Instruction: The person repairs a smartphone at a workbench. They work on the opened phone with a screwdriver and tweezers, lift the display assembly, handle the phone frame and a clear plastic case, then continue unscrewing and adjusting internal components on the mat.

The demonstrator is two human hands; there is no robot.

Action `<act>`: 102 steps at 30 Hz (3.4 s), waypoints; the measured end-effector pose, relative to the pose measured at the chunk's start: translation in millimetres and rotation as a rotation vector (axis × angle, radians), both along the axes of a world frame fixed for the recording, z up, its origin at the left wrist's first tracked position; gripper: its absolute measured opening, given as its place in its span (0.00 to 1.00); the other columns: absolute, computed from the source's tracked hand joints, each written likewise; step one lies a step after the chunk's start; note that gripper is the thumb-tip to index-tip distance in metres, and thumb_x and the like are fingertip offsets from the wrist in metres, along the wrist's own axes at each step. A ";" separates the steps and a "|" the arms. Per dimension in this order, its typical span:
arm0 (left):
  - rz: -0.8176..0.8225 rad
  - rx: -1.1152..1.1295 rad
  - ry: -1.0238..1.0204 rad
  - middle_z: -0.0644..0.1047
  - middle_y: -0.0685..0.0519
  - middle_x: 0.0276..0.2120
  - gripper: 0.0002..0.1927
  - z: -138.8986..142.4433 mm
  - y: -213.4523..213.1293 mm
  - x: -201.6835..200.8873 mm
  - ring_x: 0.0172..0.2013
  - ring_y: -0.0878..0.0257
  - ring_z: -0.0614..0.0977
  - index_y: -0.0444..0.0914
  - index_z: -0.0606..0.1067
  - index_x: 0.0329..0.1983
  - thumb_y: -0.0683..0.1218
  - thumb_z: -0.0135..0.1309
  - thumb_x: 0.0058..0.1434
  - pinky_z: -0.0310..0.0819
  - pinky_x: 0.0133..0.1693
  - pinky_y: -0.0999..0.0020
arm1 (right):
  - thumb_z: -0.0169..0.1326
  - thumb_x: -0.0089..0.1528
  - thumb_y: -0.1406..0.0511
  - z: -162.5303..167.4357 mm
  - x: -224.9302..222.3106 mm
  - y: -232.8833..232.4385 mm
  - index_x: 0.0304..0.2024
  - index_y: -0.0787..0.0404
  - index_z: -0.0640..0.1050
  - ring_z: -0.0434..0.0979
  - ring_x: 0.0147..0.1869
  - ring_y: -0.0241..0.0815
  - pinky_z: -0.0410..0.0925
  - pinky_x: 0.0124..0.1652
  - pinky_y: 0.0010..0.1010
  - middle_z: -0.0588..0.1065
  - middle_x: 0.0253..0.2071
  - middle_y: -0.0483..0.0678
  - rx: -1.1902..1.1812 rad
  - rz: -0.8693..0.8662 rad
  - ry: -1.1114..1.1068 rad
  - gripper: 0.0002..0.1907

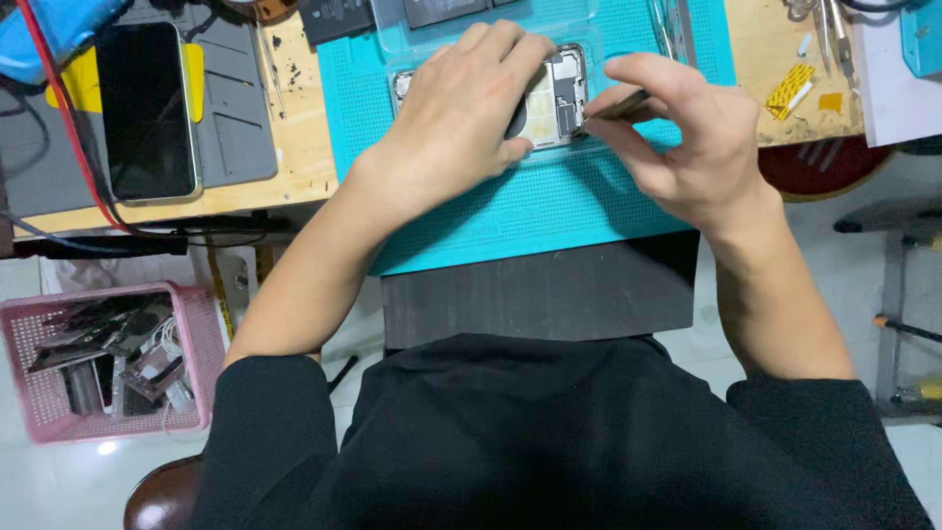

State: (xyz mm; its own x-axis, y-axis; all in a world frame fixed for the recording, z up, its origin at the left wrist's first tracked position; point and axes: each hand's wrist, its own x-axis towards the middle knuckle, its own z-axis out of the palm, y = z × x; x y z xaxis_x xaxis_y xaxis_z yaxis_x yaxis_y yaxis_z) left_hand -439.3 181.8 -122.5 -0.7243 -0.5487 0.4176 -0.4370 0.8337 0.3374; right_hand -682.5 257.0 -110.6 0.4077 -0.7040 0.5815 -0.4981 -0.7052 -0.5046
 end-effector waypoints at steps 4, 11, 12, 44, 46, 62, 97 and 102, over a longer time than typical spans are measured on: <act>0.006 -0.006 -0.015 0.74 0.45 0.46 0.36 1.3 5.2 3.1 0.51 0.45 0.77 0.36 0.69 0.57 0.45 0.72 0.46 0.71 0.48 0.50 | 0.73 0.60 0.75 8.3 -0.5 1.3 0.54 0.68 0.75 0.82 0.41 0.51 0.72 0.39 0.36 0.79 0.37 0.56 -0.191 -0.091 0.236 0.24; 0.012 -0.015 -0.052 0.76 0.45 0.43 0.34 2.8 19.1 6.1 0.47 0.44 0.79 0.36 0.69 0.53 0.47 0.72 0.45 0.72 0.42 0.48 | 0.61 0.65 0.79 16.8 7.8 20.3 0.58 0.67 0.74 0.82 0.50 0.44 0.75 0.50 0.30 0.77 0.49 0.53 0.002 0.099 0.051 0.20; 0.007 -0.018 -0.044 0.76 0.45 0.43 0.34 3.7 22.4 7.9 0.46 0.43 0.79 0.36 0.69 0.53 0.47 0.72 0.45 0.73 0.42 0.49 | 0.62 0.64 0.78 18.7 11.2 22.9 0.58 0.67 0.74 0.82 0.49 0.45 0.75 0.49 0.31 0.77 0.47 0.53 0.001 0.052 0.061 0.20; 0.046 0.061 -0.136 0.77 0.47 0.40 0.35 14.5 45.2 -6.8 0.45 0.44 0.79 0.38 0.73 0.51 0.52 0.76 0.42 0.73 0.40 0.47 | 0.62 0.67 0.77 19.8 4.7 57.6 0.67 0.65 0.68 0.82 0.50 0.41 0.76 0.53 0.28 0.77 0.48 0.52 0.049 0.007 -0.010 0.28; 0.048 0.067 -0.128 0.77 0.47 0.40 0.35 14.5 44.9 -5.5 0.45 0.44 0.79 0.38 0.73 0.51 0.52 0.76 0.42 0.73 0.40 0.48 | 0.63 0.67 0.77 19.2 5.2 57.2 0.67 0.65 0.68 0.82 0.50 0.41 0.76 0.52 0.28 0.77 0.47 0.52 0.049 -0.016 0.001 0.29; 0.048 0.064 -0.118 0.77 0.47 0.39 0.34 21.8 36.5 -2.0 0.44 0.45 0.79 0.38 0.72 0.50 0.52 0.75 0.42 0.73 0.39 0.48 | 0.64 0.65 0.76 30.2 13.4 50.0 0.69 0.63 0.67 0.82 0.46 0.41 0.76 0.49 0.29 0.77 0.45 0.51 0.056 -0.073 0.048 0.32; 0.039 0.195 -0.041 0.78 0.44 0.46 0.37 52.2 24.3 -20.6 0.49 0.42 0.79 0.37 0.72 0.55 0.50 0.73 0.42 0.73 0.47 0.49 | 0.64 0.61 0.73 51.4 -8.1 29.4 0.68 0.62 0.67 0.81 0.40 0.39 0.76 0.44 0.31 0.77 0.39 0.49 0.148 -0.124 -0.032 0.34; 0.054 0.203 -0.079 0.78 0.44 0.46 0.37 48.7 28.8 -23.2 0.49 0.43 0.79 0.37 0.72 0.55 0.50 0.74 0.42 0.73 0.48 0.49 | 0.67 0.60 0.72 51.2 -9.2 36.0 0.67 0.61 0.69 0.81 0.38 0.40 0.75 0.41 0.31 0.77 0.36 0.49 0.138 -0.189 0.048 0.34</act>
State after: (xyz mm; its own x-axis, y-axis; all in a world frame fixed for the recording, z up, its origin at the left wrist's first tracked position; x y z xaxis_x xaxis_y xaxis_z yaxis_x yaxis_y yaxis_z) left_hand -462.5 210.5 -73.8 -0.7175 -0.6545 0.2382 -0.5109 0.7270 0.4587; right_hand -691.6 293.0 -59.4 0.2861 -0.8417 0.4580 -0.6401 -0.5236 -0.5623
